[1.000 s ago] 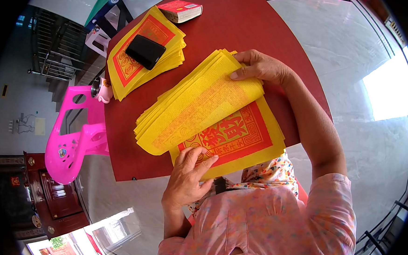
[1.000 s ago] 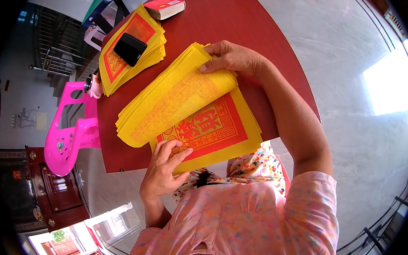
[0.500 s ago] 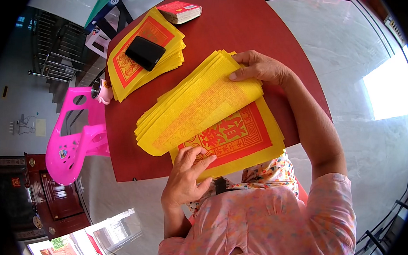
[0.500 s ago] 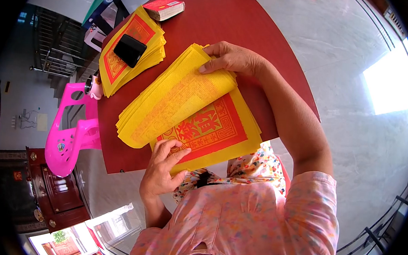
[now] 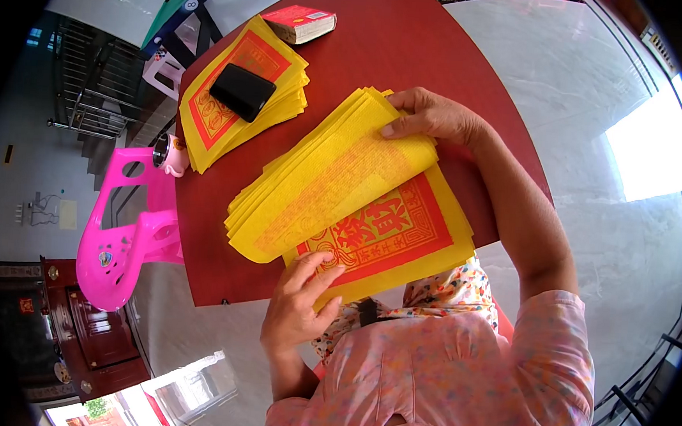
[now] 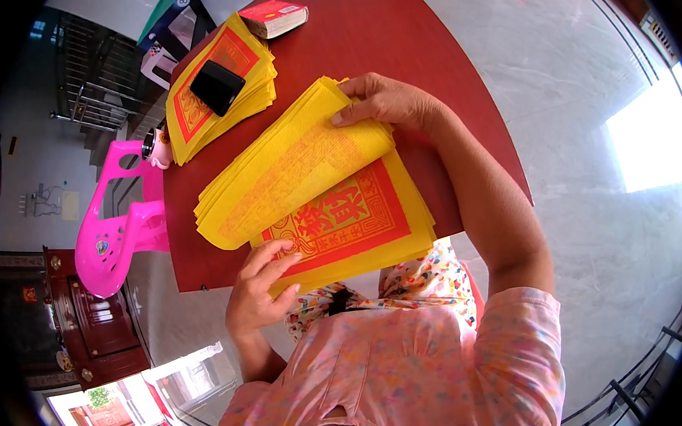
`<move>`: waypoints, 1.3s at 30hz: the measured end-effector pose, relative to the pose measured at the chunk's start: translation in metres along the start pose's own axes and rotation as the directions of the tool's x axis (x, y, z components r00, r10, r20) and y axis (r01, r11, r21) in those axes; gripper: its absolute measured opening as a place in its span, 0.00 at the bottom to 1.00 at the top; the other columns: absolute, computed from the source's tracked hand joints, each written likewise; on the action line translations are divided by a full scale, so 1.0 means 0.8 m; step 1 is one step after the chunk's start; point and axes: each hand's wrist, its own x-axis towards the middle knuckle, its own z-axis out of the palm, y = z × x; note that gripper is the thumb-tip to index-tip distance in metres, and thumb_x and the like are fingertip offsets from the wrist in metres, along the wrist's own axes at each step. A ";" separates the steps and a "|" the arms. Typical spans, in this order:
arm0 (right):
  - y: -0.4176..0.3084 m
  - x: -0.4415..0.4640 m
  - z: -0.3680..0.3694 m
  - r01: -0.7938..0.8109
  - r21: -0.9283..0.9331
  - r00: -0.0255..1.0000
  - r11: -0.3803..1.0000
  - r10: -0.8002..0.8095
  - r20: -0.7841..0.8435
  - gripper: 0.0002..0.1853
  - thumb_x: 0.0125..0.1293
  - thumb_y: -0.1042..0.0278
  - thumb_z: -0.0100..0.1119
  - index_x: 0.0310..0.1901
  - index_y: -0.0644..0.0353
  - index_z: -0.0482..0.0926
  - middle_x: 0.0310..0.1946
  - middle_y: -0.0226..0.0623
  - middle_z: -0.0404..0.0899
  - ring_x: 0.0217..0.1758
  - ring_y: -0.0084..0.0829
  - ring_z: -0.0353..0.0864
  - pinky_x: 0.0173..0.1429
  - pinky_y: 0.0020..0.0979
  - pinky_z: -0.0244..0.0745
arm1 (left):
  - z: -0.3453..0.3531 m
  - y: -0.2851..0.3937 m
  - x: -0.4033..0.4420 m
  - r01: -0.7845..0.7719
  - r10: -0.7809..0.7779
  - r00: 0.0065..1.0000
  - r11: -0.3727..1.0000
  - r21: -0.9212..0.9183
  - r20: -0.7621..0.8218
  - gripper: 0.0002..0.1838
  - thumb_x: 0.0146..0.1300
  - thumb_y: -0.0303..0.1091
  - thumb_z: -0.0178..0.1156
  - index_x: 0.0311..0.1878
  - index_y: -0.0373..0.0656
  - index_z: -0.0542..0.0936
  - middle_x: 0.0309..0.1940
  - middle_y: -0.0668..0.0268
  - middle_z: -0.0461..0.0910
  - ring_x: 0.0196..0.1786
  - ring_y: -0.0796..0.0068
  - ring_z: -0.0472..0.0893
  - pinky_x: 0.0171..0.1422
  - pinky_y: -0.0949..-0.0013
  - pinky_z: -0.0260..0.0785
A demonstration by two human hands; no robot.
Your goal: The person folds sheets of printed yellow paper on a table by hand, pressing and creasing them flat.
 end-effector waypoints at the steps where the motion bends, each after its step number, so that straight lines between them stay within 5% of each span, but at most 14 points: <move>1: -0.001 -0.001 0.001 0.002 -0.004 1.000 1.000 -0.002 -0.002 0.23 0.58 0.65 0.66 0.53 0.69 0.76 0.41 0.37 0.83 0.41 0.23 0.82 0.49 0.24 0.77 | -0.005 0.001 -0.001 0.027 -0.026 0.999 0.999 0.026 -0.022 0.24 0.42 0.25 0.64 0.48 0.36 0.79 0.51 0.53 0.74 0.54 0.52 0.74 0.59 0.58 0.67; 9: 0.001 0.000 -0.001 -0.007 -0.010 1.000 1.000 0.007 -0.004 0.23 0.58 0.65 0.66 0.53 0.68 0.76 0.41 0.37 0.83 0.40 0.23 0.83 0.49 0.24 0.77 | -0.021 -0.023 -0.026 0.185 -0.198 0.933 0.980 -0.072 -0.300 0.21 0.38 0.17 0.63 0.42 0.34 0.80 0.43 0.57 0.78 0.46 0.57 0.79 0.50 0.64 0.72; 18: -0.002 -0.002 -0.001 -0.011 -0.048 1.000 0.999 0.011 0.004 0.23 0.59 0.62 0.65 0.52 0.67 0.77 0.40 0.36 0.83 0.40 0.23 0.82 0.48 0.24 0.76 | -0.015 -0.032 -0.021 0.178 -0.294 0.814 0.947 -0.268 -0.501 0.07 0.56 0.21 0.64 0.37 0.31 0.80 0.32 0.62 0.78 0.34 0.75 0.76 0.38 0.76 0.68; 21: -0.011 -0.002 0.000 0.007 -0.226 1.000 0.974 -0.010 -0.014 0.22 0.59 0.61 0.64 0.51 0.66 0.77 0.40 0.34 0.82 0.41 0.24 0.81 0.48 0.25 0.74 | -0.008 -0.036 -0.009 0.143 -0.326 0.731 0.932 -0.332 -0.599 0.05 0.59 0.22 0.62 0.37 0.30 0.79 0.31 0.66 0.77 0.32 0.82 0.73 0.36 0.79 0.64; 25: -0.011 -0.006 0.003 0.080 -0.237 0.995 0.968 -0.091 -0.036 0.22 0.62 0.56 0.58 0.51 0.66 0.77 0.45 0.34 0.80 0.47 0.25 0.77 0.52 0.27 0.71 | -0.005 -0.045 0.004 0.060 -0.454 0.607 0.845 -0.531 -0.653 0.04 0.61 0.22 0.62 0.37 0.31 0.80 0.31 0.70 0.75 0.31 0.89 0.70 0.33 0.83 0.61; 27: -0.011 -0.008 0.002 -0.014 -0.236 0.999 0.972 0.002 -0.047 0.23 0.66 0.54 0.53 0.51 0.67 0.76 0.46 0.36 0.79 0.47 0.25 0.77 0.52 0.26 0.71 | -0.004 -0.053 0.011 0.020 -0.503 0.574 0.797 -0.604 -0.646 0.04 0.61 0.23 0.62 0.37 0.31 0.79 0.30 0.71 0.75 0.32 0.89 0.70 0.33 0.82 0.61; 30: 0.004 -0.006 -0.007 -0.058 -0.262 0.993 0.963 0.028 -0.117 0.29 0.71 0.46 0.45 0.54 0.69 0.74 0.47 0.39 0.78 0.48 0.28 0.78 0.52 0.28 0.72 | -0.005 -0.070 0.023 0.031 -0.447 0.546 0.856 -0.516 -0.709 0.05 0.59 0.24 0.63 0.36 0.33 0.79 0.26 0.72 0.72 0.28 0.88 0.68 0.30 0.81 0.60; 32: 0.023 0.003 -0.018 -0.097 0.356 0.973 0.929 0.163 -0.161 0.38 0.71 0.36 0.34 0.56 0.70 0.72 0.49 0.42 0.78 0.50 0.30 0.78 0.55 0.30 0.73 | -0.007 -0.078 0.032 0.116 -0.437 0.543 0.885 -0.451 -0.717 0.06 0.55 0.25 0.65 0.35 0.35 0.79 0.25 0.69 0.71 0.27 0.79 0.69 0.32 0.74 0.62; 34: 0.010 -0.006 -0.007 -0.013 0.364 0.994 0.931 0.053 -0.099 0.45 0.67 0.29 0.28 0.59 0.70 0.69 0.53 0.46 0.76 0.56 0.35 0.76 0.60 0.35 0.71 | -0.005 -0.088 0.045 0.111 -0.336 0.498 0.939 -0.326 -0.800 0.07 0.54 0.25 0.65 0.35 0.36 0.78 0.28 0.68 0.72 0.31 0.75 0.70 0.36 0.71 0.63; 35: 0.011 -0.007 -0.005 0.012 0.341 0.996 0.940 0.020 -0.090 0.45 0.64 0.28 0.39 0.60 0.70 0.68 0.54 0.45 0.75 0.59 0.34 0.74 0.61 0.37 0.71 | -0.006 -0.090 0.051 0.134 -0.236 0.487 0.972 -0.196 -0.841 0.07 0.52 0.25 0.66 0.34 0.36 0.78 0.30 0.66 0.72 0.35 0.70 0.71 0.39 0.67 0.65; 36: 0.011 -0.007 -0.017 0.098 0.073 0.992 0.993 -0.103 0.068 0.44 0.57 0.34 0.58 0.61 0.69 0.67 0.55 0.43 0.75 0.59 0.33 0.74 0.61 0.36 0.70 | -0.008 -0.087 0.056 0.130 -0.238 0.479 0.971 -0.200 -0.845 0.09 0.50 0.25 0.67 0.34 0.37 0.77 0.36 0.63 0.72 0.42 0.63 0.70 0.46 0.63 0.64; 37: 0.001 -0.012 -0.012 -0.014 0.032 1.000 0.999 0.014 -0.009 0.43 0.48 0.47 0.73 0.60 0.68 0.69 0.53 0.40 0.77 0.57 0.32 0.76 0.61 0.34 0.70 | -0.004 -0.095 0.059 0.151 -0.232 0.461 0.972 -0.182 -0.857 0.10 0.49 0.26 0.67 0.35 0.38 0.77 0.41 0.61 0.70 0.45 0.63 0.69 0.47 0.63 0.64; 39: -0.008 -0.010 -0.002 -0.047 0.003 0.997 0.999 0.047 -0.063 0.31 0.49 0.69 0.72 0.55 0.68 0.73 0.49 0.39 0.80 0.51 0.31 0.79 0.60 0.33 0.71 | 0.002 -0.109 0.068 0.116 -0.293 0.456 0.956 -0.270 -0.841 0.10 0.50 0.27 0.67 0.35 0.38 0.77 0.45 0.60 0.67 0.48 0.63 0.68 0.52 0.63 0.64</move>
